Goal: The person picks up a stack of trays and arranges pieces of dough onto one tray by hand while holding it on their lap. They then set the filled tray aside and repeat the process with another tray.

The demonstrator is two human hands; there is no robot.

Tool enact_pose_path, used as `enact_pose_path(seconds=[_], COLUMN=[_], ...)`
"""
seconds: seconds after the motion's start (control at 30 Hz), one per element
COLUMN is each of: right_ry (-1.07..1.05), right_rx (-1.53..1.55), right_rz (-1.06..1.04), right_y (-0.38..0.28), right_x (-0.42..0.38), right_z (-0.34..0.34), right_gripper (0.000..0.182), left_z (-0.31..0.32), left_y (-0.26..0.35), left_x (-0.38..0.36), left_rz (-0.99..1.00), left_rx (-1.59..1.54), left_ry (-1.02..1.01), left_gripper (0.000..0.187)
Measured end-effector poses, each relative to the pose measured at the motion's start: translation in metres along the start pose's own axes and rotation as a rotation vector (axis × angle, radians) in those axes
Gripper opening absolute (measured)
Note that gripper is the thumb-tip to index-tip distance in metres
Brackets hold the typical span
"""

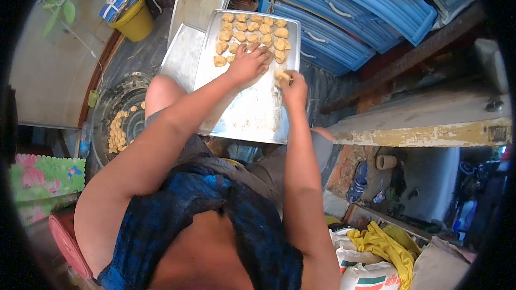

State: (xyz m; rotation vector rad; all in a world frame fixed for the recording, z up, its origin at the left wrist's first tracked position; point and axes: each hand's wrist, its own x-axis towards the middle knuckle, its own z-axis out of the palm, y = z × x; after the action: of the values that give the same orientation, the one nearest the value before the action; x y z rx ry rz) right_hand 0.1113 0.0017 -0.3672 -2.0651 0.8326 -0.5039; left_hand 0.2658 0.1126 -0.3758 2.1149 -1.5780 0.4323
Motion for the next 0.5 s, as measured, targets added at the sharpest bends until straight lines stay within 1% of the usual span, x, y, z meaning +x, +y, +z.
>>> enact_pose_path(seconds=[0.03,0.07,0.1,0.13,0.2,0.23,0.27,0.33,0.37,0.4,0.47,0.5], right_ry=[0.069,0.136,0.048,0.041,0.052,0.022,0.013,0.005,-0.025,-0.029,-0.152,-0.103], right_rx=[0.003,0.007,0.081,0.09,-0.032,0.013,0.014,-0.094,-0.162,-0.166,-0.336,-0.4], right_rz=[-0.032,-0.064,-0.021,-0.026,-0.277,-0.229,-0.23,-0.095,-0.018,-0.019,0.038,-0.105], right_y=[-0.004,-0.007,-0.01,-0.006,0.003,-0.002,-0.009,-0.017,-0.008,-0.005,-0.004,-0.003], right_x=[0.007,0.013,0.016,0.019,0.023,0.019,0.013,0.003,0.004,0.004,-0.002,-0.01], right_z=[0.004,0.007,0.009,0.012,0.017,0.015,0.01,0.001,-0.002,-0.008,-0.018,-0.019], right_gripper=[0.03,0.031,0.036,0.036,0.038,0.038,0.038,0.037,0.04,0.04,0.04,0.037], left_z=[-0.003,-0.006,-0.009,-0.01,-0.008,0.0,0.004,0.01,0.011,0.012,0.005,0.0], left_y=[0.004,0.01,0.015,0.019,0.028,0.029,0.03,0.031,0.031,0.033,0.035,0.035], left_x=[-0.002,-0.007,-0.011,-0.015,-0.019,-0.02,-0.019,-0.014,-0.012,-0.011,-0.008,-0.01], left_rz=[-0.001,-0.059,-0.119,-0.124,-0.026,0.01,0.002,0.036,0.035,0.031,0.036,0.029], left_rx=[0.009,0.02,0.031,0.043,-0.04,-0.054,-0.052,0.045,0.051,0.05,0.058,0.059], left_ry=[0.0,-0.017,-0.035,-0.036,-0.054,0.001,-0.001,-0.05,-0.087,-0.087,-0.139,-0.133], left_gripper=[0.039,0.038,0.038,0.038,0.035,0.031,0.031,0.028,0.028,0.028,0.03,0.03])
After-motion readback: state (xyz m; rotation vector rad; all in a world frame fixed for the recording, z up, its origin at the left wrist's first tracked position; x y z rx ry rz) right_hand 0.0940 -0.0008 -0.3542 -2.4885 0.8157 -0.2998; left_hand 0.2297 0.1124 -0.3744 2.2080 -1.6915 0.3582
